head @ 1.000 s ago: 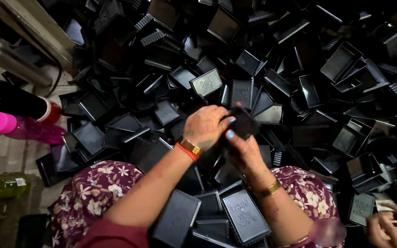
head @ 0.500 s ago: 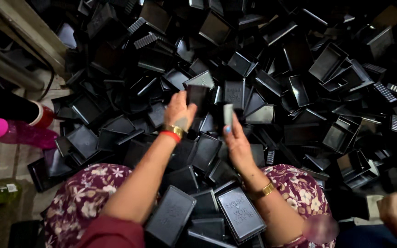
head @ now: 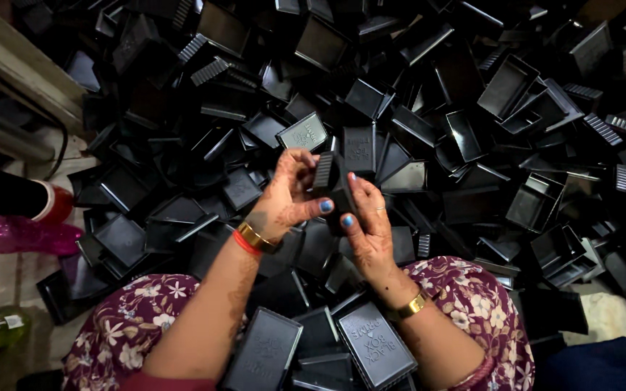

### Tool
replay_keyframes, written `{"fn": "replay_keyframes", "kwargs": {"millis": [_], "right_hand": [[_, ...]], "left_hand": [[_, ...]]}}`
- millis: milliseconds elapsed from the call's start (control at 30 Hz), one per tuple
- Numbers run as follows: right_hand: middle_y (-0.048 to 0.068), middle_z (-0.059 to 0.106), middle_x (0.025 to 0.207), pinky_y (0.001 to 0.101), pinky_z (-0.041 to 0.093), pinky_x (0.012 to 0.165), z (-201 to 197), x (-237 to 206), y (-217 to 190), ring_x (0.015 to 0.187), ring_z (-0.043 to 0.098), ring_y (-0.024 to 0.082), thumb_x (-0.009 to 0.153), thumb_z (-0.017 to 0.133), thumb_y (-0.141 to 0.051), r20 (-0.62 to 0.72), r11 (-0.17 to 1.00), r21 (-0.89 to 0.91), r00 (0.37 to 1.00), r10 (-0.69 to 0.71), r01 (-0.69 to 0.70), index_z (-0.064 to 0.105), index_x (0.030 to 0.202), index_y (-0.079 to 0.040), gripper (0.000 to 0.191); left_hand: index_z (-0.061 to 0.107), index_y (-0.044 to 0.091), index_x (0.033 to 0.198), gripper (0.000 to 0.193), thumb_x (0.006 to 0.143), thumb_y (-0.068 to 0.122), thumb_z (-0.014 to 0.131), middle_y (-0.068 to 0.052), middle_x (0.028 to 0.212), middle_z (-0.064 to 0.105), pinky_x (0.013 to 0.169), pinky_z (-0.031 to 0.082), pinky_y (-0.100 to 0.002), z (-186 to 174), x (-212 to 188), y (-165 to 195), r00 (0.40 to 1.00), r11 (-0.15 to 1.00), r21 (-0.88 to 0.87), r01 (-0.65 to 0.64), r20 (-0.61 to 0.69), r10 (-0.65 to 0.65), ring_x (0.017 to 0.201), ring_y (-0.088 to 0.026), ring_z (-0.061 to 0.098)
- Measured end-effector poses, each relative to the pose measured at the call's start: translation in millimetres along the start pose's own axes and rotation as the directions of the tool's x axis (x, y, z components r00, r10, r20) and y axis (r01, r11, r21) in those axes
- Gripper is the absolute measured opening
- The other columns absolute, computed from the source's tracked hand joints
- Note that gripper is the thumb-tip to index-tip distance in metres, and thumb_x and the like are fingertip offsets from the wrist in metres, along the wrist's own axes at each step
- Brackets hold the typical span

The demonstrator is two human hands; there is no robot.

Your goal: The person sits on the floor in front of a large pile of black plastic soap boxes, picks up boxes one at a time, opens and closes their hinged lids, and places them back onto the pile. Other people nearby handle boxes from the same pile.

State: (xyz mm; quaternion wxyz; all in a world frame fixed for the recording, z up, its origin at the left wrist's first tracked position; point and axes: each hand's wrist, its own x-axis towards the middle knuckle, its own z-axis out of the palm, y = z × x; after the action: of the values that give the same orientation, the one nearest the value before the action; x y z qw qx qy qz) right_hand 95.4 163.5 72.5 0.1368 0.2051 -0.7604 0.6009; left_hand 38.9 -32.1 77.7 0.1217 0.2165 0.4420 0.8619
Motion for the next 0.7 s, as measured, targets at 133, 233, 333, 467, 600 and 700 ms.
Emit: {"fn": "replay_keyframes", "kwargs": {"millis": [133,233,333,467,600,700], "right_hand": [[0.017,0.042,0.157,0.0379,0.036,0.123,-3.2,0.1,-3.2,0.146,0.045,0.028,0.109,0.054,-0.042,0.021,0.999,-0.048,1.0,-0.014,0.015,0.046,0.156,-0.004,0.061],[0.018,0.037,0.162,0.0397,0.032,0.125,-6.2,3.1,-5.9,0.151,0.038,0.029,0.108,0.052,-0.044,0.116,0.998,-0.03,0.992,-0.049,0.053,0.041,0.159,-0.003,0.067],[0.017,0.032,0.165,0.0406,0.027,0.125,-9.0,6.9,-6.8,0.154,0.031,0.027,0.102,0.058,-0.044,0.206,0.994,0.102,0.977,-0.061,0.041,0.033,0.16,-0.003,0.076],[0.011,0.056,0.143,0.0367,0.045,0.111,-5.3,7.6,1.4,0.13,0.056,0.02,0.096,0.072,-0.025,0.005,0.95,0.243,0.98,0.2,-0.195,0.048,0.147,-0.002,0.061],[0.006,0.067,0.133,0.0325,0.05,0.107,-3.2,0.9,19.5,0.121,0.064,0.015,0.097,0.071,-0.005,-0.022,0.899,0.377,0.968,0.251,-0.224,0.056,0.139,0.0,0.045],[0.011,0.063,0.132,0.0355,0.048,0.107,-6.5,0.1,32.8,0.121,0.061,0.019,0.099,0.071,-0.013,0.065,0.822,0.488,0.951,0.302,-0.294,0.055,0.137,0.001,0.044]], "left_hand": [[0.036,0.019,0.149,0.088,0.079,0.011,0.091,-0.007,0.141,0.049,0.116,0.047,-0.039,10.8,-1.8,18.8,0.997,0.998,0.043,0.044,0.057,-0.047,0.136,-0.021,0.051],[0.041,0.018,0.151,0.085,0.08,0.016,0.088,-0.004,0.141,0.048,0.113,0.05,-0.039,12.7,-4.0,24.3,0.988,0.98,0.151,0.126,0.071,-0.138,0.136,-0.02,0.052],[0.052,0.012,0.145,0.071,0.084,0.02,0.086,-0.004,0.137,0.051,0.105,0.052,-0.039,11.0,-5.0,14.0,0.99,0.963,0.231,0.14,-0.022,-0.139,0.129,-0.021,0.056],[0.055,0.015,0.129,0.056,0.084,0.036,0.08,-0.001,0.116,0.06,0.084,0.061,-0.038,1.4,-2.7,-14.3,0.948,0.99,0.0,0.141,-0.287,-0.135,0.107,-0.017,0.063],[0.066,0.009,0.116,0.042,0.093,0.042,0.075,-0.002,0.094,0.065,0.076,0.055,-0.03,-17.6,1.0,-29.7,0.912,0.684,0.723,0.096,-0.339,0.231,0.086,-0.014,0.061],[0.074,0.009,0.099,0.032,0.094,0.041,0.074,-0.006,0.085,0.072,0.075,0.054,-0.032,-18.5,4.2,-33.8,0.816,0.63,0.699,0.338,-0.551,0.175,0.079,-0.016,0.069]]}}
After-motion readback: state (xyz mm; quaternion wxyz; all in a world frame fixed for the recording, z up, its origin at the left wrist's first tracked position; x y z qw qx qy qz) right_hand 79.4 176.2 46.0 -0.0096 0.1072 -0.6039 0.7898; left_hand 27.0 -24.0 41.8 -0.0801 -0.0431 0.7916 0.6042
